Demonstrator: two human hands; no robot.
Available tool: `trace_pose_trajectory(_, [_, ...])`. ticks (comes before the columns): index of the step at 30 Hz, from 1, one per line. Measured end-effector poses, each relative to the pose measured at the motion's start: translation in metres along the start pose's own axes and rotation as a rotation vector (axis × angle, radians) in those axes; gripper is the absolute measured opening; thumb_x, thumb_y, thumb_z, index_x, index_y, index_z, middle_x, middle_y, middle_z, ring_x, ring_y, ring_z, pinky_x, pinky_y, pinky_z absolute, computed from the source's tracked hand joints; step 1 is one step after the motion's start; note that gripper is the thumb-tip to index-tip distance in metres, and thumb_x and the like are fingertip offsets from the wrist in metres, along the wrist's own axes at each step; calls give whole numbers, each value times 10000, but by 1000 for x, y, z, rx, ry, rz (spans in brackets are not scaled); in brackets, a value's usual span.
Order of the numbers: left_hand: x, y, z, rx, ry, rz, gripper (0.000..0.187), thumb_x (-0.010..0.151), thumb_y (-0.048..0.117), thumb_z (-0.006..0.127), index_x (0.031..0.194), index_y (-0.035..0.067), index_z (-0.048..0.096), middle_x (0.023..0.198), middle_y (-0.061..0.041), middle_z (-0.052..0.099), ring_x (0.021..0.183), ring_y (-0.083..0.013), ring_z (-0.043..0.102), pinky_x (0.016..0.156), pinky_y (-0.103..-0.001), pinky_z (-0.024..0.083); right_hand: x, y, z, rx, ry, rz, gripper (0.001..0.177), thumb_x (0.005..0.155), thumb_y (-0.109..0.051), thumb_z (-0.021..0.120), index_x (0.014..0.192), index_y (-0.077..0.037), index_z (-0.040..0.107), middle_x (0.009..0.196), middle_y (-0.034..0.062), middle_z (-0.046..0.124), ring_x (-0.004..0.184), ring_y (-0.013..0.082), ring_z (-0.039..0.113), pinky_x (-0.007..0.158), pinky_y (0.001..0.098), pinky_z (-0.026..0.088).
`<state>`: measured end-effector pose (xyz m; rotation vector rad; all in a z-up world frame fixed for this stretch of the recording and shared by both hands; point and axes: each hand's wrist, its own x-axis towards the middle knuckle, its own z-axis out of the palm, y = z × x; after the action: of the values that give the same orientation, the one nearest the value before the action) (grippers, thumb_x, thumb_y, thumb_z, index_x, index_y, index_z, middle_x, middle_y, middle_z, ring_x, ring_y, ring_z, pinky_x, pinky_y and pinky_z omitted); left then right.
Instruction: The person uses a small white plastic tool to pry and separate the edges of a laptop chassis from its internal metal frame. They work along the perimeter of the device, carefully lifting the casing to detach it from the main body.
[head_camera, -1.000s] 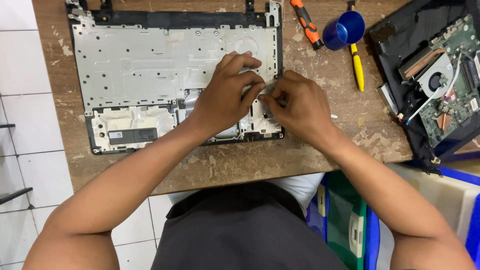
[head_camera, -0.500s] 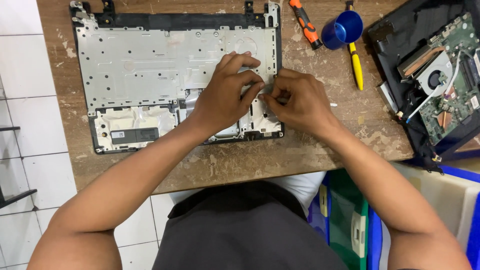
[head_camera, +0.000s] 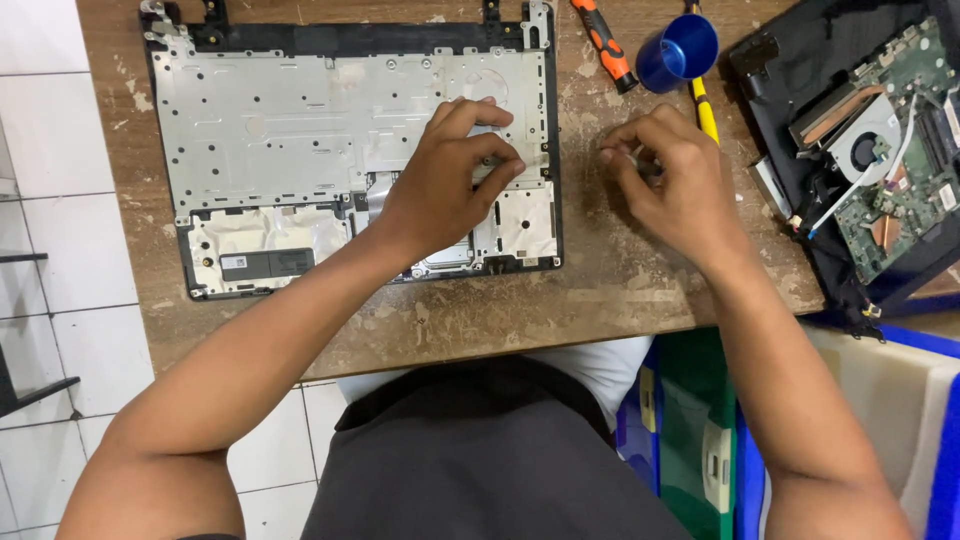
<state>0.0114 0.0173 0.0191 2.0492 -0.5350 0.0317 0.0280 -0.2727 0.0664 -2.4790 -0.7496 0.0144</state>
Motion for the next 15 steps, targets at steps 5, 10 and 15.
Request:
trace_pose_trajectory(5, [1, 9, -17, 25, -221, -46, 248, 978, 249, 849, 1168, 94, 813, 1496, -137, 594, 1570, -404, 351, 1259, -606, 304, 1, -18, -10, -124, -67, 51, 142, 1145, -82, 670, 1202, 5, 767, 1153, 135, 720, 1038, 324, 686, 837, 489, 527])
trace_pose_trajectory(10, [-6, 8, -45, 191, -299, -25, 452, 884, 202, 926, 1297, 114, 765, 1533, -111, 552, 1492, -460, 382, 1179, -613, 385, 4, -11, -4, -152, -73, 58, 96, 1145, -68, 687, 1150, -12, 765, 1098, 127, 758, 898, 275, 702, 711, 432, 579])
trace_pose_trajectory(15, [-9, -7, -49, 306, -204, 134, 429, 836, 298, 993, 1168, 91, 818, 1397, -111, 633, 1293, -371, 558, 1103, -557, 457, 8, -15, -3, -250, -50, 98, 193, 1178, -205, 724, 1055, -64, 770, 977, 76, 775, 742, 271, 687, 581, 484, 531])
